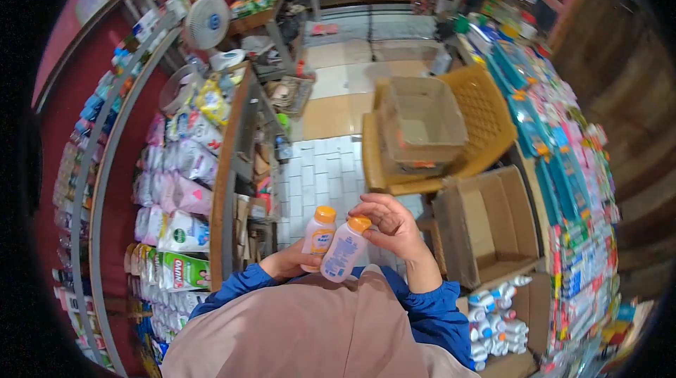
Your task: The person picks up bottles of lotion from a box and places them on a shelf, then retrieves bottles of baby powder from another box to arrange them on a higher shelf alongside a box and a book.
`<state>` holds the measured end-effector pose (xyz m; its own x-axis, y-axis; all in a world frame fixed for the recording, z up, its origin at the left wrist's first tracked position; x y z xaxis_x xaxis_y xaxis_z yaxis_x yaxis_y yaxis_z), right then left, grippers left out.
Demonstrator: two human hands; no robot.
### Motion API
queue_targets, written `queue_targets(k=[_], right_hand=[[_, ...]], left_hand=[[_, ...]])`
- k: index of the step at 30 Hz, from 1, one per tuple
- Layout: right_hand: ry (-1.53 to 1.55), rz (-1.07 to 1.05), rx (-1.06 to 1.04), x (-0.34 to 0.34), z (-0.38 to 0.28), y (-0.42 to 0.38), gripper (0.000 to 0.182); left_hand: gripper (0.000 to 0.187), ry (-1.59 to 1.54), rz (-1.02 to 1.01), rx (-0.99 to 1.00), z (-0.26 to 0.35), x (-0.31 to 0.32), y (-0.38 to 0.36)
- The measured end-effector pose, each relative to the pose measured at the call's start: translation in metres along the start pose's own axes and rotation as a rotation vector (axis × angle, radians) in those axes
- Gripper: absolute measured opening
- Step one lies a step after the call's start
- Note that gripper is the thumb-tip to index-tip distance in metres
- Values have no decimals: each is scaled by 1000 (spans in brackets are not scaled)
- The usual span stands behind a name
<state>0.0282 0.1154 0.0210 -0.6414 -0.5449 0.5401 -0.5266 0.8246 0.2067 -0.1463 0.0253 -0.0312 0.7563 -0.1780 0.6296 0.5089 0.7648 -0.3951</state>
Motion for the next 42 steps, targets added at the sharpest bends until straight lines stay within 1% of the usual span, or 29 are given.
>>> queue_targets(k=[2, 3, 4, 5, 7, 8, 9, 10, 11, 14, 15, 16, 18, 19, 20, 21, 23, 24, 26, 27, 29, 31, 33, 34, 36, 37, 38, 40, 42], right_hand=[[-88, -5, -27, 22, 14, 45, 63], [-200, -2, -38, 33, 21, 67, 57], [-279, -8, -45, 43, 28, 87, 55], [-358, -19, -54, 53, 36, 106, 53], [-457, -47, -43, 70, 51, 145, 46], [-479, -71, -62, 77, 58, 163, 46], [-499, -97, -80, 83, 65, 182, 46], [-515, -124, -100, 87, 72, 201, 46], [-479, -185, -104, 88, 84, 219, 51], [-199, -248, 60, 93, 107, 273, 58], [-268, -356, 42, 89, 118, 293, 62], [-254, -410, 140, 90, 124, 311, 61], [-418, -694, 216, 88, 141, 343, 61], [-411, -764, 228, 91, 142, 355, 60], [-402, -835, 232, 97, 143, 367, 60], [-362, -884, 275, 100, 148, 382, 61], [-314, -969, 353, 107, 166, 411, 63], [-250, -988, 436, 115, 175, 422, 64], [-140, -1014, 612, 131, 188, 438, 66], [-128, -999, 587, 142, 192, 444, 68], [-65, -1003, 602, 158, 206, 455, 68], [27, -971, 661, 180, 214, 462, 68], [95, -921, 628, 192, 224, 477, 67], [129, -905, 618, 198, 229, 485, 66], [130, -894, 633, 210, 235, 510, 64], [144, -840, 603, 214, 240, 525, 61], [232, -785, 631, 218, 240, 539, 61], [265, -729, 624, 221, 248, 568, 61], [262, -741, 629, 226, 261, 598, 62]], left_hand=[[82, 47, 72, 91, 25, -26, -8], [82, 72, 98, 162, 36, -36, -9], [83, 98, 122, 239, 47, -47, -9], [80, 194, 182, 340, 58, -59, -11], [78, 150, 312, 411, 73, -78, -13], [78, 117, 384, 442, 81, -85, -13], [75, 91, 422, 490, 96, -90, -11], [76, 30, 417, 509, 107, -97, -10], [76, -27, 412, 531, 120, -105, -9], [81, -135, 431, 653, 155, -127, -9], [83, -153, 439, 713, 171, -134, -10], [87, -201, 462, 752, 182, -142, -9], [86, -263, 572, 875, 205, -158, -3], [84, -257, 653, 975, 213, -172, 2], [83, -258, 723, 952, 216, -182, 6], [82, -217, 765, 992, 226, -191, 7], [80, -170, 856, 1079, 245, -200, 4], [78, -168, 937, 1083, 243, -214, 5], [74, -212, 999, 1132, 252, -221, -4], [70, -243, 1020, 1168, 258, -228, -9], [64, -303, 1053, 1218, 262, -243, -24], [60, -172, 1198, 1155, 275, -252, -47], [55, -10, 1333, 1161, 293, -267, -64], [53, -48, 1326, 1129, 301, -274, -75], [51, 257, 1568, 1002, 332, -273, -115], [51, 297, 1608, 1027, 353, -267, -135], [50, 350, 1645, 1052, 379, -260, -156], [51, 767, 1775, 1200, 448, -224, -204], [54, 771, 1803, 1262, 506, -218, -250]])
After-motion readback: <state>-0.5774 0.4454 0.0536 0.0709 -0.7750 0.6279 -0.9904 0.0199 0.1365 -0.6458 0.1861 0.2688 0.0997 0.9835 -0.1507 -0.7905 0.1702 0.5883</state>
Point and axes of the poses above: each hand's wrist, its own y-axis towards the middle knuckle, its own x-axis out of the palm, z = x × y, the point moved 5 cm from there along y, towards the middle knuckle, and after that the axes turned 6 degrees about z, right-handed, at the moved point
